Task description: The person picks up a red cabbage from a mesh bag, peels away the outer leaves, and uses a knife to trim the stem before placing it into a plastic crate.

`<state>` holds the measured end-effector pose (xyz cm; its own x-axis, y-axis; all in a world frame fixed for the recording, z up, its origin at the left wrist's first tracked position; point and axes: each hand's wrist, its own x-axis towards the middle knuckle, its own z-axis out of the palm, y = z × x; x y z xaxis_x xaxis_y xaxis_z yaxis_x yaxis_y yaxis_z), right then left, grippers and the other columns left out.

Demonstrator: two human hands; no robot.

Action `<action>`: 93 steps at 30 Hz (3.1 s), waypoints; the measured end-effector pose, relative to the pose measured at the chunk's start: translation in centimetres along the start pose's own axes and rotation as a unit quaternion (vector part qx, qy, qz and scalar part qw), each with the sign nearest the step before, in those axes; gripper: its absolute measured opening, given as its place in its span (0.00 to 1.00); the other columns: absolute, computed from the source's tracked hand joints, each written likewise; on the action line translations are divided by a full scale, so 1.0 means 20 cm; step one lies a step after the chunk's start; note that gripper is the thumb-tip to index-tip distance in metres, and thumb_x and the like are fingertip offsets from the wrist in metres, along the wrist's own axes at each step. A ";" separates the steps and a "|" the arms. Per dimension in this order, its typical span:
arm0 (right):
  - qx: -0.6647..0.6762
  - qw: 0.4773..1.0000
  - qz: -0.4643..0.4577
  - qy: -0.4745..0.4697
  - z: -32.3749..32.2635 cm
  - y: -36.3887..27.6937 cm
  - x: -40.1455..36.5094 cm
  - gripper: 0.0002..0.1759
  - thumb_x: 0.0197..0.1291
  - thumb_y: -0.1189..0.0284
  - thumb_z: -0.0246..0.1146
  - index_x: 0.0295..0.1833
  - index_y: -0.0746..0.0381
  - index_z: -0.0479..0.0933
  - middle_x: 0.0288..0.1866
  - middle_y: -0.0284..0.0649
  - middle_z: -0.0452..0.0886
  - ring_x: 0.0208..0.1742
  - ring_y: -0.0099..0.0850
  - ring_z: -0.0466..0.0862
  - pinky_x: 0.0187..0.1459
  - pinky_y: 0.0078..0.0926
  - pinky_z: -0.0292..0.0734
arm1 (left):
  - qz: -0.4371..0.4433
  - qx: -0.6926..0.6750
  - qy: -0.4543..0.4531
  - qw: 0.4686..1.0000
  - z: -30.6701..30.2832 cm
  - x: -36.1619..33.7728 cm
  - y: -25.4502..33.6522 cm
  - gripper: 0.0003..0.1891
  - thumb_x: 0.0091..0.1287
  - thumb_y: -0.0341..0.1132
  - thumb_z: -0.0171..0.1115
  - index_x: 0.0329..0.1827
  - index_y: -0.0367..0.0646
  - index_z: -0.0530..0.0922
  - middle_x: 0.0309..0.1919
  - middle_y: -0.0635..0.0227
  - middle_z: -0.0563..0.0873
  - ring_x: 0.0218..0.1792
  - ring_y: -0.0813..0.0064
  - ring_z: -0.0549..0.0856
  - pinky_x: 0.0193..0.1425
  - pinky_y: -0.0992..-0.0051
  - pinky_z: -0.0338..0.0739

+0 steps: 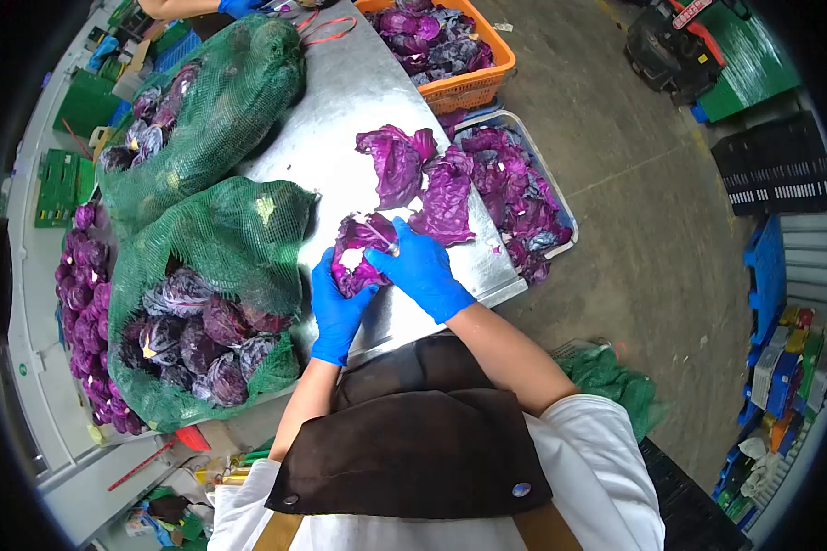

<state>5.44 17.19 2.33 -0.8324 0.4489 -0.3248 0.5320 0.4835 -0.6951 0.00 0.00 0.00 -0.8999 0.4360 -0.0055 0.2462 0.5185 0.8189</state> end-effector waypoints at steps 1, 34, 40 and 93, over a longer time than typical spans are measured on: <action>-0.001 1.000 -0.014 0.008 0.00 0.02 -0.01 0.43 0.55 0.49 0.69 0.71 0.61 0.68 0.41 0.52 0.86 0.43 0.46 0.87 0.43 0.40 0.81 | -0.008 -0.006 0.005 1.000 0.00 0.01 0.01 0.47 0.47 0.35 0.81 0.72 0.40 0.65 0.62 0.56 0.76 0.60 0.64 0.79 0.66 0.67 0.74; -0.053 0.995 -0.084 -0.020 -0.16 0.07 0.07 0.22 0.56 0.55 0.68 0.36 0.66 0.80 0.33 0.51 0.84 0.36 0.48 0.85 0.39 0.42 0.78 | -0.281 -0.415 -0.134 0.855 -0.19 0.00 -0.03 0.28 0.50 0.30 0.75 0.56 0.35 0.79 0.47 0.62 0.87 0.49 0.69 0.85 0.59 0.71 0.77; 0.008 0.997 -0.063 0.041 -0.07 0.22 0.00 0.21 0.56 0.56 0.70 0.35 0.66 0.80 0.30 0.50 0.84 0.32 0.45 0.84 0.36 0.41 0.77 | -0.332 -0.442 -0.137 0.822 -0.20 -0.01 -0.08 0.28 0.51 0.30 0.73 0.57 0.35 0.79 0.48 0.61 0.87 0.49 0.67 0.85 0.59 0.69 0.78; 0.220 0.962 -0.160 -0.005 -0.23 -0.15 -0.24 0.24 0.55 0.65 0.74 0.57 0.61 0.80 0.47 0.45 0.86 0.46 0.31 0.87 0.47 0.31 0.79 | -0.271 -0.730 -0.132 0.613 -0.24 0.05 0.00 0.38 0.66 0.40 0.61 0.77 0.38 0.57 0.72 0.46 0.66 0.68 0.40 0.72 0.60 0.31 0.74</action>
<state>8.46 17.05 8.94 -0.9456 0.3209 -0.0538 0.1326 0.2288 -0.9644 -2.53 -3.12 2.67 -0.5690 0.6953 -0.4391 -0.8223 -0.4873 0.2939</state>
